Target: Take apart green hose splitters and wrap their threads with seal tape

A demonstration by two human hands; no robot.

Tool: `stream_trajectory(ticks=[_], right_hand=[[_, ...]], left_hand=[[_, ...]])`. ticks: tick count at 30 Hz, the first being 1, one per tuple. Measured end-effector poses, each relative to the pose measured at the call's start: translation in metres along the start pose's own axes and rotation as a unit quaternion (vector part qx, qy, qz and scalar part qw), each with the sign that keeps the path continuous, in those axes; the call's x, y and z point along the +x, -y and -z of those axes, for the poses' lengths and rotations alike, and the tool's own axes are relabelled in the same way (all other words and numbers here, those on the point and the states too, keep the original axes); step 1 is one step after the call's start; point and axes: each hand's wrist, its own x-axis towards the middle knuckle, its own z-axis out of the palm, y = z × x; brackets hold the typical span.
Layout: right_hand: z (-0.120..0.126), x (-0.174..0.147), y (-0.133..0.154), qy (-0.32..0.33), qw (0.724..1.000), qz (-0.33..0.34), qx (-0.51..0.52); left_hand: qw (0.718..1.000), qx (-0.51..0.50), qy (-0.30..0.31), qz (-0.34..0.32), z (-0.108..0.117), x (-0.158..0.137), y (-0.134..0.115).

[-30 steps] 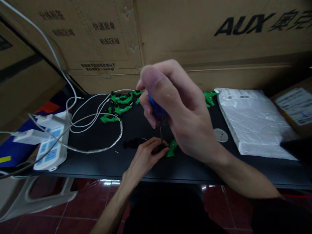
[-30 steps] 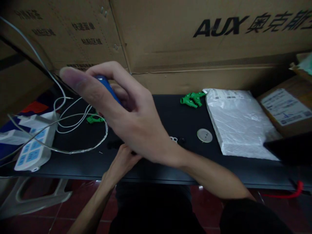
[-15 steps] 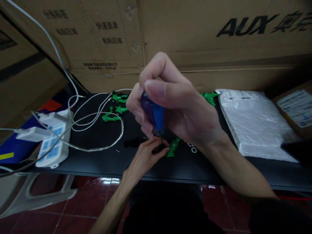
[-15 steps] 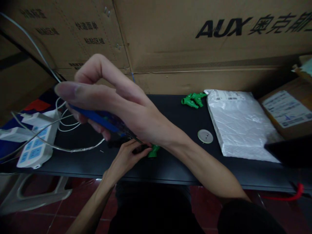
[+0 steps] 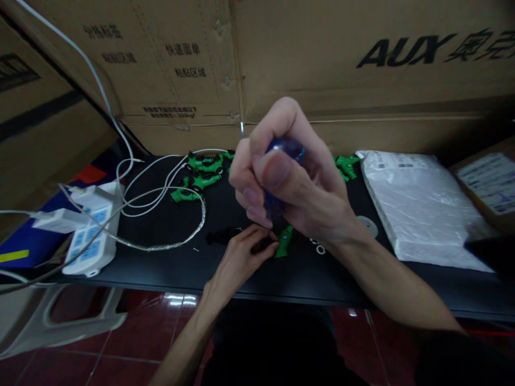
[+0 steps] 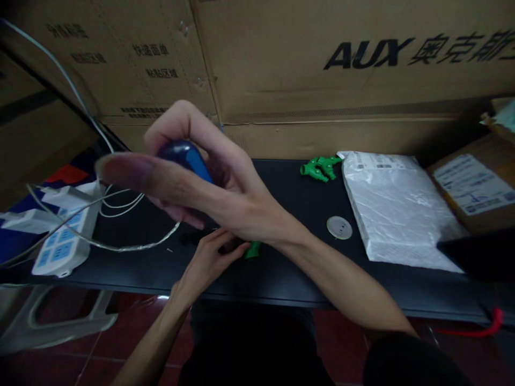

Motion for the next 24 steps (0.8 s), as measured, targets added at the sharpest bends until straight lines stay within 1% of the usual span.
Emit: stream_trajectory(ticks=[2, 5, 6, 8, 11, 14, 16, 20, 22, 24], right_hand=[[0.006, 0.003, 0.001, 0.027, 0.999, -0.012, 0.017], [0.014, 0.007, 0.001, 0.094, 0.993, -0.046, 0.047], [0.016, 0.007, 0.0, 0.106, 0.992, -0.055, 0.047], [0.016, 0.006, -0.002, 0.104, 0.992, -0.059, 0.047], [0.013, 0.004, -0.007, 0.075, 0.995, -0.035, 0.061], [0.012, 0.004, -0.006, 0.086, 0.994, -0.021, 0.058], [0.012, 0.005, -0.003, 0.094, 0.994, -0.03, 0.057], [0.012, 0.007, 0.001, 0.112, 0.99, -0.069, 0.054], [0.011, 0.005, -0.002, 0.097, 0.991, -0.07, 0.061], [0.01, 0.003, -0.006, 0.064, 0.994, -0.055, 0.067]], left_hand=[[1.0, 0.0, 0.001, 0.012, 0.001, 0.0, -0.001], [1.0, -0.011, 0.001, 0.017, 0.002, 0.001, -0.001], [1.0, -0.016, 0.0, 0.017, 0.002, 0.001, -0.001], [1.0, -0.021, -0.002, 0.014, 0.002, 0.001, -0.001], [1.0, -0.019, -0.006, 0.012, 0.002, 0.002, -0.002], [1.0, -0.01, -0.006, 0.013, 0.002, 0.002, -0.002], [1.0, -0.013, -0.005, 0.013, 0.003, 0.002, -0.002], [0.999, -0.033, -0.002, 0.015, 0.003, 0.002, -0.002], [0.999, -0.032, -0.001, 0.014, 0.002, 0.002, -0.001], [1.0, -0.027, 0.0, 0.011, 0.002, 0.002, 0.0]])
